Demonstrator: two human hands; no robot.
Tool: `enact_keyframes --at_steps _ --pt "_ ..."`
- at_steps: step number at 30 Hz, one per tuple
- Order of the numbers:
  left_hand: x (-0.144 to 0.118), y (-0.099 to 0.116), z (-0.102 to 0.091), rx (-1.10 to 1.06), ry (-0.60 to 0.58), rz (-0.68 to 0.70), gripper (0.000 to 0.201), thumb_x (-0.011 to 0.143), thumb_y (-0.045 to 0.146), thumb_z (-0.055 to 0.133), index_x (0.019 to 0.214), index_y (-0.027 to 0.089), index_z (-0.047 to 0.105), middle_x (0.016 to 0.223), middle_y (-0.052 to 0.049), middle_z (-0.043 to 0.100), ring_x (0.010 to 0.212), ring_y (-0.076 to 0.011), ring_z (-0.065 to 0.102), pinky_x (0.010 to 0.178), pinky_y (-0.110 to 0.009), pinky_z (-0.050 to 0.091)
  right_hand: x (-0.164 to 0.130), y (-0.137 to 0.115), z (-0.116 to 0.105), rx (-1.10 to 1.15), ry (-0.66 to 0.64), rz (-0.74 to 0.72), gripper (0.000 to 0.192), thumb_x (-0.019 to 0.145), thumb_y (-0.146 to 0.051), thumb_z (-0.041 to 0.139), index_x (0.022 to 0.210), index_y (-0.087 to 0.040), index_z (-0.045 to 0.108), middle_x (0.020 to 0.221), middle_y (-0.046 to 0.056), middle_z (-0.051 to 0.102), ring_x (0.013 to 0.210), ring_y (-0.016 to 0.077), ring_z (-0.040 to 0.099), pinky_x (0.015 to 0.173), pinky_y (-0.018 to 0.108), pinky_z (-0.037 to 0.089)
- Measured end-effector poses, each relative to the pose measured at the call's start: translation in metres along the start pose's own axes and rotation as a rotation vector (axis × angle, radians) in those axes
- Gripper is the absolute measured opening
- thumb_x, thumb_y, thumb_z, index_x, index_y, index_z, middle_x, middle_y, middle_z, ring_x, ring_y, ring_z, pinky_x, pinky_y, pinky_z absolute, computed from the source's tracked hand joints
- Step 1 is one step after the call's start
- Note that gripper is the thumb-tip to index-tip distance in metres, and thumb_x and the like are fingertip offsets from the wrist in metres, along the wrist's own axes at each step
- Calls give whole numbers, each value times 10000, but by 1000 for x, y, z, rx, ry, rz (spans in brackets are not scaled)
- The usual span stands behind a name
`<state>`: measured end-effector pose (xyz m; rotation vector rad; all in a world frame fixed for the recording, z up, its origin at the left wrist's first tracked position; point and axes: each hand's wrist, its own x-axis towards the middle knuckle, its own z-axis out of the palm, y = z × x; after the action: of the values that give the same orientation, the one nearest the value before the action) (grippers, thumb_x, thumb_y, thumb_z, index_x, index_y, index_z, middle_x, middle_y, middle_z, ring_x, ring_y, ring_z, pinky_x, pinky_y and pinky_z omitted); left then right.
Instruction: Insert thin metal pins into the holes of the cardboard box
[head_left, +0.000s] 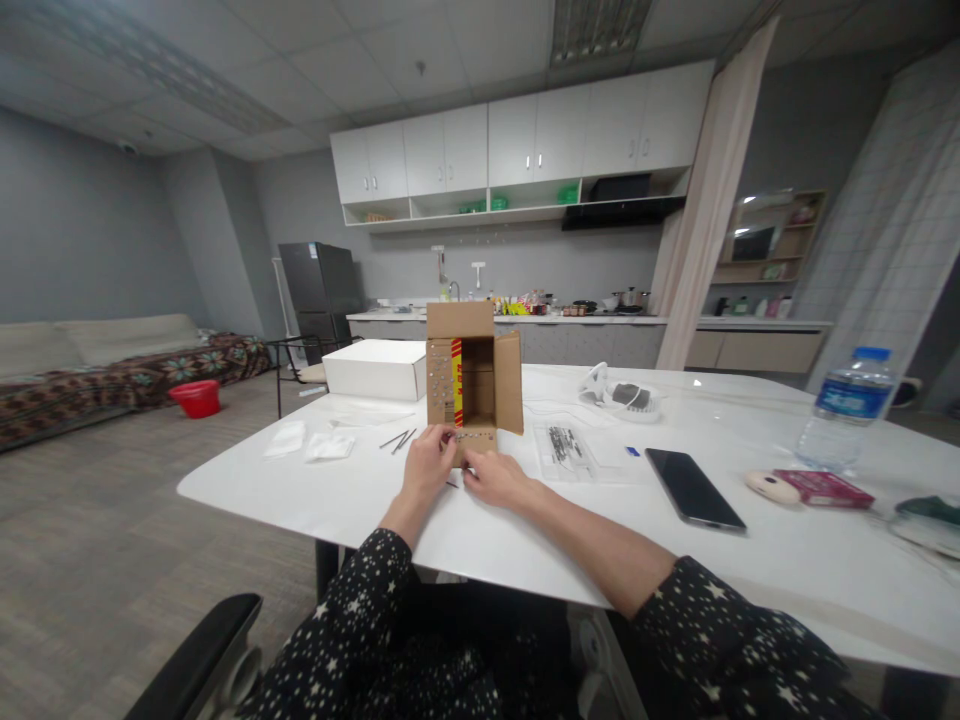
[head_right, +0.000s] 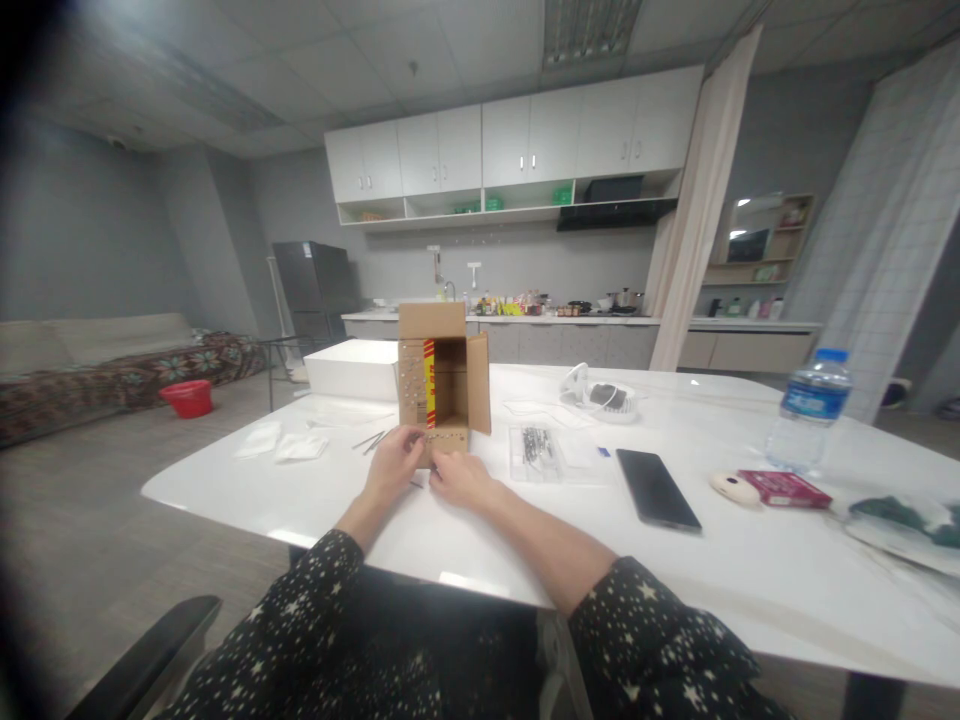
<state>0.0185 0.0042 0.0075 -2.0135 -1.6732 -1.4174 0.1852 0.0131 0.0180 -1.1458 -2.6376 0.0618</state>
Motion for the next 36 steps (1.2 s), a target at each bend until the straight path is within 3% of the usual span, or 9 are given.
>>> enact_keyframes --at_steps 28,36 --pt "0 4 -4 23 -15 0 144 851 171 520 918 182 646 899 -54 665 763 -170 611 771 -323 494 -1 -3 -4 7 -19 12 315 940 -304 381 1166 -202 575 1077 106 704 968 256 663 766 335 446" --pt "-3 3 1 -63 -161 -50 143 843 191 533 921 205 651 857 -29 704 754 -165 638 738 -301 504 -1 -3 -6 15 -15 4 344 938 -299 394 1226 -205 558 1105 110 707 976 259 673 760 336 464"
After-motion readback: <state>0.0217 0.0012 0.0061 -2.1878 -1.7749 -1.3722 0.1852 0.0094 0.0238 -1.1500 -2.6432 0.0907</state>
